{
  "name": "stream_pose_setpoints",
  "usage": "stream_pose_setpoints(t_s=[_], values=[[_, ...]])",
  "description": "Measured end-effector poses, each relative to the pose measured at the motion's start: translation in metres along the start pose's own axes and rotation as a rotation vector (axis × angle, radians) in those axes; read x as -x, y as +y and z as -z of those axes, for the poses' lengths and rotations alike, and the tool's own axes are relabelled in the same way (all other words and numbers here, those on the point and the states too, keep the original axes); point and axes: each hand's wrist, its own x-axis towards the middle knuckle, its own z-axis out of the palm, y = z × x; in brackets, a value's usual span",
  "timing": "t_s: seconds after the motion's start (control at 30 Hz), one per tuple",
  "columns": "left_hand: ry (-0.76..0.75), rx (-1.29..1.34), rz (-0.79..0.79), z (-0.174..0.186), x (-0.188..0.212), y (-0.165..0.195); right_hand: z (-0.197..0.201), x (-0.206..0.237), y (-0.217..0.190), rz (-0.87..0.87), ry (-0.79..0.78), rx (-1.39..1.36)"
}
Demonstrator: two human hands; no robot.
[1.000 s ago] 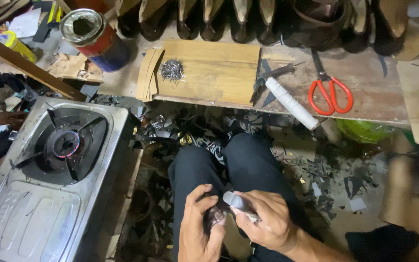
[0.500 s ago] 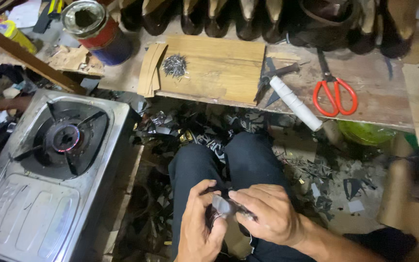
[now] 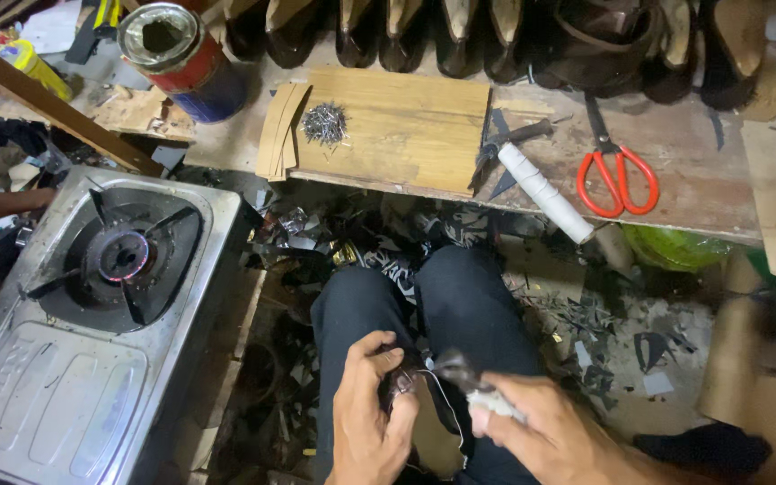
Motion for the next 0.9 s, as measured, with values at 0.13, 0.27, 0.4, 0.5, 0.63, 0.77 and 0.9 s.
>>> stream_pose_setpoints(t_s=[0.13, 0.27, 0.4, 0.5, 0.63, 0.77, 0.9], values=[[-0.007, 0.022, 0.051, -0.004, 0.004, 0.006, 0.0, 0.012, 0.012, -0.26, -0.312, -0.345], [-0.032, -0.014, -0.087, -0.009, 0.011, 0.015, 0.008, 0.018, -0.002, -0.407, -0.401, -0.419], [-0.008, -0.103, -0.181, -0.017, 0.017, 0.023, 0.033, 0.027, -0.024, -0.315, -0.458, -0.352], [-0.016, -0.203, -0.165, -0.021, 0.023, 0.029, 0.047, 0.033, -0.035, -0.364, -0.426, -0.372], [0.003, -0.282, -0.18, -0.025, 0.025, 0.033, 0.041, 0.04, -0.034, -0.427, -0.273, -0.414], [0.029, -0.363, -0.188, -0.025, 0.026, 0.035, 0.005, 0.047, -0.013, -0.556, 0.092, -0.716], [0.051, -0.382, -0.181, -0.025, 0.025, 0.035, -0.038, 0.044, 0.023, -0.323, 0.081, -0.933]])
